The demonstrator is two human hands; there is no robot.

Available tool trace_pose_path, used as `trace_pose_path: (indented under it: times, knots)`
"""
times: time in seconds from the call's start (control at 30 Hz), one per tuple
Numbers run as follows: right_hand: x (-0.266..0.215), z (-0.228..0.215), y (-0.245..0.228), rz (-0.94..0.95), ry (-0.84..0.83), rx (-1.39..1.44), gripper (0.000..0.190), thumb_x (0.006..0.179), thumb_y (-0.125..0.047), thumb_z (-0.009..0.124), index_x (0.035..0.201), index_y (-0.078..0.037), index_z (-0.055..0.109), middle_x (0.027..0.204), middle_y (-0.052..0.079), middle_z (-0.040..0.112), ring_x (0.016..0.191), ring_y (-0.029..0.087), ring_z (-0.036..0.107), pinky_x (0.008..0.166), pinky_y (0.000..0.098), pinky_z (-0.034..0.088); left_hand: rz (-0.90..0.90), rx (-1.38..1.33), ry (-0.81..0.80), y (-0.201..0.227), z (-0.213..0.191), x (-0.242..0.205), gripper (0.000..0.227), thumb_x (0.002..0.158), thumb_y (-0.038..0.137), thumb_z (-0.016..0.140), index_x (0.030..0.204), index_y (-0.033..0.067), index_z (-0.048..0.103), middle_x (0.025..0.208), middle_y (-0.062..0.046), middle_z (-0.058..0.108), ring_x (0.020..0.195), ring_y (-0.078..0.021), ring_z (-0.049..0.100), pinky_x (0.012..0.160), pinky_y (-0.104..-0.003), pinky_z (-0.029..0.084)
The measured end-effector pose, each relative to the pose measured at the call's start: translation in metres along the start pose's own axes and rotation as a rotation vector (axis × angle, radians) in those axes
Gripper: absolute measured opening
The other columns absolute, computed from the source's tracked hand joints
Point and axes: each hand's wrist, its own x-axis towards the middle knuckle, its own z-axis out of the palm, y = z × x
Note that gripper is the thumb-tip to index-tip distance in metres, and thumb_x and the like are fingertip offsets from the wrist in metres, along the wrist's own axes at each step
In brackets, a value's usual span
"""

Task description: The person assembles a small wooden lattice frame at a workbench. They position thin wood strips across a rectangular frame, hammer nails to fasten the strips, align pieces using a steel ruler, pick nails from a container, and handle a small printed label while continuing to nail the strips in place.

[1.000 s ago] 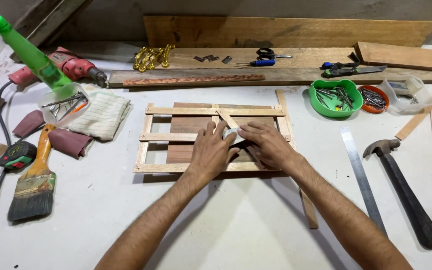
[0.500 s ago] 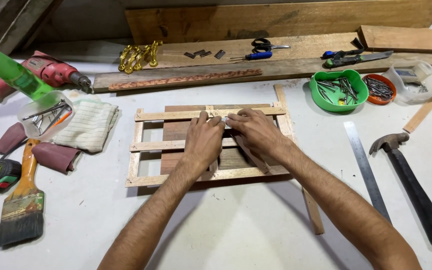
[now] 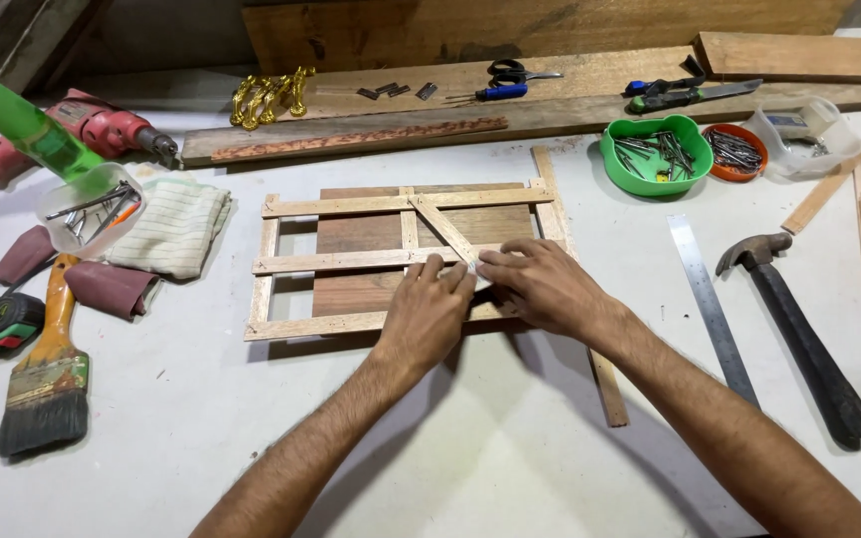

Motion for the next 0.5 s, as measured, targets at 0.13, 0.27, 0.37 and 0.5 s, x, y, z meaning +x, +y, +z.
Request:
trace_pose_path:
  times: [0.13,0.27,0.37,0.5]
  knots:
    - [-0.006,0.003,0.002,-0.029,0.031,0.014,0.070,0.079,-0.037,0.083,0.140,-0.017,0.057,0.149,-0.001,0.054,0.136,0.027,0.048,0.117,0.0498,0.034,-0.004,0.046,-0.087,0.011,-0.019,0.001,0.031,0.096,0.009,0.062,0.124,-0.0049,0.066,0.125,-0.020,0.069,0.118,-0.0342,0.061,0.100,-0.051,0.052]
    - [0.013,0.011,0.011,-0.016,0.051,0.041,0.064,0.085,-0.026,0.078,0.145,-0.020,0.057,0.148,-0.002,0.056,0.135,0.026,0.048,0.116,0.0486,0.036,-0.017,0.090,-0.058,0.001,-0.018,0.009,0.039,0.092,0.007,0.063,0.129,-0.0057,0.063,0.132,-0.022,0.066,0.125,-0.0361,0.057,0.104,-0.053,0.049]
    - [0.038,0.015,0.017,-0.039,0.091,-0.010,0.058,0.088,-0.020,0.075,0.143,-0.019,0.058,0.147,-0.002,0.058,0.133,0.026,0.050,0.116,0.0480,0.038,-0.047,0.097,-0.138,-0.019,-0.024,0.024,0.046,0.085,0.006,0.067,0.129,-0.0052,0.062,0.134,-0.022,0.063,0.126,-0.0369,0.055,0.106,-0.055,0.047]
    - [0.071,0.012,0.013,0.016,0.071,0.018,0.054,0.087,-0.023,0.076,0.139,-0.016,0.061,0.146,0.000,0.059,0.128,0.025,0.053,0.111,0.0491,0.042,-0.131,0.075,-0.264,-0.046,-0.035,0.043,0.039,0.087,0.003,0.069,0.125,-0.0041,0.066,0.133,-0.019,0.065,0.129,-0.0354,0.053,0.107,-0.052,0.047]
